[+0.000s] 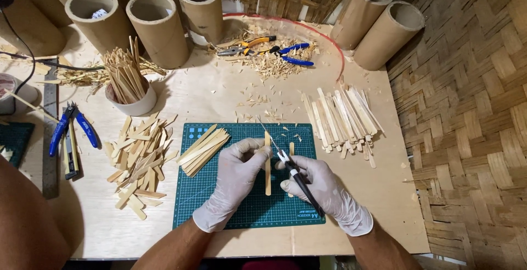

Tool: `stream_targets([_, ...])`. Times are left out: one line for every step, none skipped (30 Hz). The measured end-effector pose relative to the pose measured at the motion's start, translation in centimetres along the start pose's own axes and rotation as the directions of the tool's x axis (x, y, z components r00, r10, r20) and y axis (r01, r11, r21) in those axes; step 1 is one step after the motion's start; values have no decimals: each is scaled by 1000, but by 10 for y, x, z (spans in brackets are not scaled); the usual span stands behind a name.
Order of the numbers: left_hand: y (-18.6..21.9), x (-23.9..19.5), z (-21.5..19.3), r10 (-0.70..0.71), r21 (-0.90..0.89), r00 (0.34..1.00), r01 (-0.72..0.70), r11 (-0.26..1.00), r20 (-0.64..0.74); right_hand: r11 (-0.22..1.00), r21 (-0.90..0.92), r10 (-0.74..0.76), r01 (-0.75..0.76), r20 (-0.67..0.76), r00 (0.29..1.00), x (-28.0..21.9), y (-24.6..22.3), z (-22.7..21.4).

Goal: Cutting thin wooden strips to a specific length using snips on a cutting mat in a workshop environment.

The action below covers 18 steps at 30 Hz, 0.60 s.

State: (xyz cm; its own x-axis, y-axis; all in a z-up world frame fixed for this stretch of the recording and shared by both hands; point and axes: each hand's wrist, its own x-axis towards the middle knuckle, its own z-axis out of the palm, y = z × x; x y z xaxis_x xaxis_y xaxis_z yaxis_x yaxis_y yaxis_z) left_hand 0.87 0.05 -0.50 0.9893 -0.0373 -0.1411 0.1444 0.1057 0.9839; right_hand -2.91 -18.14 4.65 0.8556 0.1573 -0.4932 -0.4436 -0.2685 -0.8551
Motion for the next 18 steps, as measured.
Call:
stream_targets([0,0,0,-2,0,1000,2,1000,0,1000,1,2,-2,1,1000,1,0,0])
stream_targets([0,1,0,3,6,1000,-3,1000,4,1000,-13,19,-19,-14,1000,1,-1,0])
stream_targets([0,1,1,7,12,1000,-7,1000,9,999,-26,39,-39,-30,999,1,0,1])
stream_targets([1,0,0,3,13,1000,-3,1000,10,999,-24,42,-43,-29,999,5,11,-1])
stream_targets([3,1,0,-29,0,1000,29,1000,6,998,-9,-68,68,-5,998,10,21,-4])
stream_targets([5,2,1,-61,-14,998,61,998,2,984,7,-176,176,18,984,15,31,-7])
stream_targets([6,2,0,-62,-14,998,62,998,3,984,7,-175,175,17,984,16,33,-7])
stream_targets([6,2,0,-64,-13,998,64,998,2,984,23,-175,174,26,984,16,35,-7])
stream_targets([7,2,0,-66,-13,998,66,998,2,984,39,-174,173,33,984,17,37,-8])
stream_targets([12,-1,3,-66,-12,998,67,998,5,984,40,-173,172,31,984,17,34,-7])
stream_targets([18,-3,6,-74,-38,997,74,996,25,983,38,-180,179,43,983,18,31,-8])
stream_targets([23,-6,9,-80,-64,996,83,995,45,982,35,-188,186,55,981,18,28,-8])
stream_targets([20,-5,9,-80,-64,996,83,995,47,982,35,-188,186,53,981,17,26,-8])
stream_targets([17,-5,9,-81,-75,996,84,994,49,981,38,-193,191,59,979,16,25,-8])
stream_targets([14,-4,9,-82,-85,995,86,993,49,980,41,-198,196,67,978,16,23,-8])
stream_targets([16,-5,10,-82,-85,995,86,993,50,980,41,-198,196,66,978,13,21,-6])
stream_targets([18,-5,11,-85,-89,995,90,992,55,982,49,-187,184,61,981,12,19,-4])
stream_targets([20,-5,12,-88,-92,994,94,991,60,984,57,-175,172,56,983,10,16,-3])
